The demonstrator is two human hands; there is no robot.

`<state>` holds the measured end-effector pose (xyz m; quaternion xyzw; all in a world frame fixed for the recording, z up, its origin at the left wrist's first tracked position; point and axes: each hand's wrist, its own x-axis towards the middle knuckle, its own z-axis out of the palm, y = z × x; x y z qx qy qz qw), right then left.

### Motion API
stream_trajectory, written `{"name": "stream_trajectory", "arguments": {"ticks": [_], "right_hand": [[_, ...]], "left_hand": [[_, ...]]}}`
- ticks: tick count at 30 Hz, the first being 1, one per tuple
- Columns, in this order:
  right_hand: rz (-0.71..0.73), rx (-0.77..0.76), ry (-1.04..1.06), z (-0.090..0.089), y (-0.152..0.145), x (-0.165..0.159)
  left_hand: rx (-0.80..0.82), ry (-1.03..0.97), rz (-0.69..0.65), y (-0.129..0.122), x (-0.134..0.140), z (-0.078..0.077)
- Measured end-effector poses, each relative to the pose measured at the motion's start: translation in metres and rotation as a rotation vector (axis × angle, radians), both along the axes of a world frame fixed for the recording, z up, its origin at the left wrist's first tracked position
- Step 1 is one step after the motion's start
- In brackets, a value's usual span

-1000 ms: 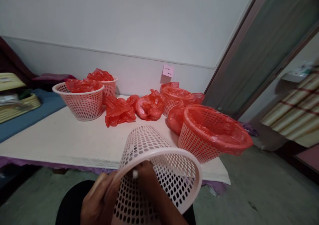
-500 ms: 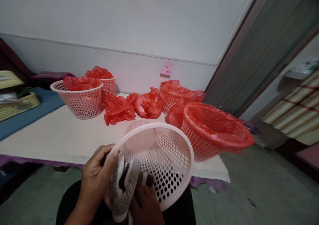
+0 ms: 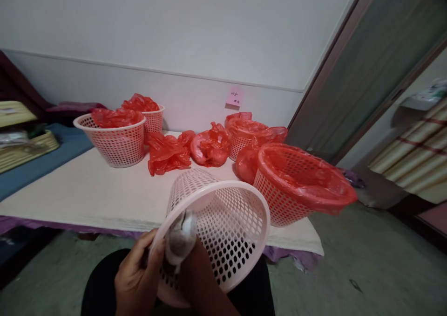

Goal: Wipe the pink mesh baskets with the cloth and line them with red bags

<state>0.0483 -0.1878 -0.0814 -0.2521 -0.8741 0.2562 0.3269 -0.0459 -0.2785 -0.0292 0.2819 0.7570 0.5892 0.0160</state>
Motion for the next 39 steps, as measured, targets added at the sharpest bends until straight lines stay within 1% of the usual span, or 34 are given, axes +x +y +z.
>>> {"name": "stream_trajectory", "arguments": {"ticks": [3,5,7,9,11,13,17,19,20,21,24,25,27,29,31,33,35,37,39], "right_hand": [[-0.071,0.076,-0.216,-0.017,0.033,0.0],[-0.132,0.112,-0.335,-0.023,0.06,0.001],[-0.163,0.129,-0.384,-0.024,0.08,0.0],[-0.147,0.137,-0.38,-0.024,0.086,-0.002],[-0.103,0.147,-0.389,-0.022,0.076,-0.002],[-0.031,0.175,-0.402,-0.017,0.058,0.003],[0.155,0.275,-0.381,-0.001,0.02,0.033],[0.276,0.331,-0.357,0.002,0.007,0.05],[0.293,0.36,-0.34,0.001,0.002,0.056],[0.269,0.383,-0.317,-0.001,-0.003,0.061],[0.099,0.405,-0.23,-0.013,-0.012,0.063],[0.07,0.408,-0.215,-0.016,-0.014,0.061],[0.068,0.428,-0.224,-0.022,-0.015,0.057],[0.072,0.434,-0.24,-0.023,-0.015,0.052],[0.061,0.41,-0.198,-0.017,-0.016,0.047],[0.061,0.353,-0.068,-0.005,-0.016,0.044],[0.082,0.232,0.085,0.013,-0.015,0.041],[0.1,0.057,0.183,0.028,-0.015,0.038],[0.09,-0.079,0.192,0.033,-0.016,0.035]], "left_hand": [[0.024,0.143,-0.084,-0.001,0.0,0.009],[0.013,0.256,-0.161,-0.001,0.001,0.015],[0.007,0.354,-0.211,-0.001,0.001,0.019],[0.019,0.434,-0.2,0.0,-0.001,0.022],[0.04,0.481,-0.176,0.002,-0.006,0.024],[0.053,0.478,-0.177,0.005,-0.012,0.027],[0.044,0.374,-0.138,0.01,-0.028,0.032],[0.056,0.298,-0.124,0.012,-0.033,0.036],[0.065,0.25,-0.129,0.014,-0.034,0.038],[0.078,0.198,-0.133,0.016,-0.035,0.041],[0.102,0.065,-0.148,0.024,-0.032,0.049],[0.103,0.037,-0.167,0.027,-0.031,0.052],[0.096,-0.007,-0.223,0.031,-0.028,0.057],[0.091,-0.032,-0.265,0.033,-0.026,0.059],[0.103,-0.053,-0.242,0.032,-0.023,0.058],[0.095,-0.104,-0.194,0.027,-0.016,0.051],[0.056,-0.197,-0.175,0.02,-0.005,0.039],[0.011,-0.287,-0.172,0.012,0.007,0.023],[-0.029,-0.333,-0.149,0.005,0.014,0.006]]}}
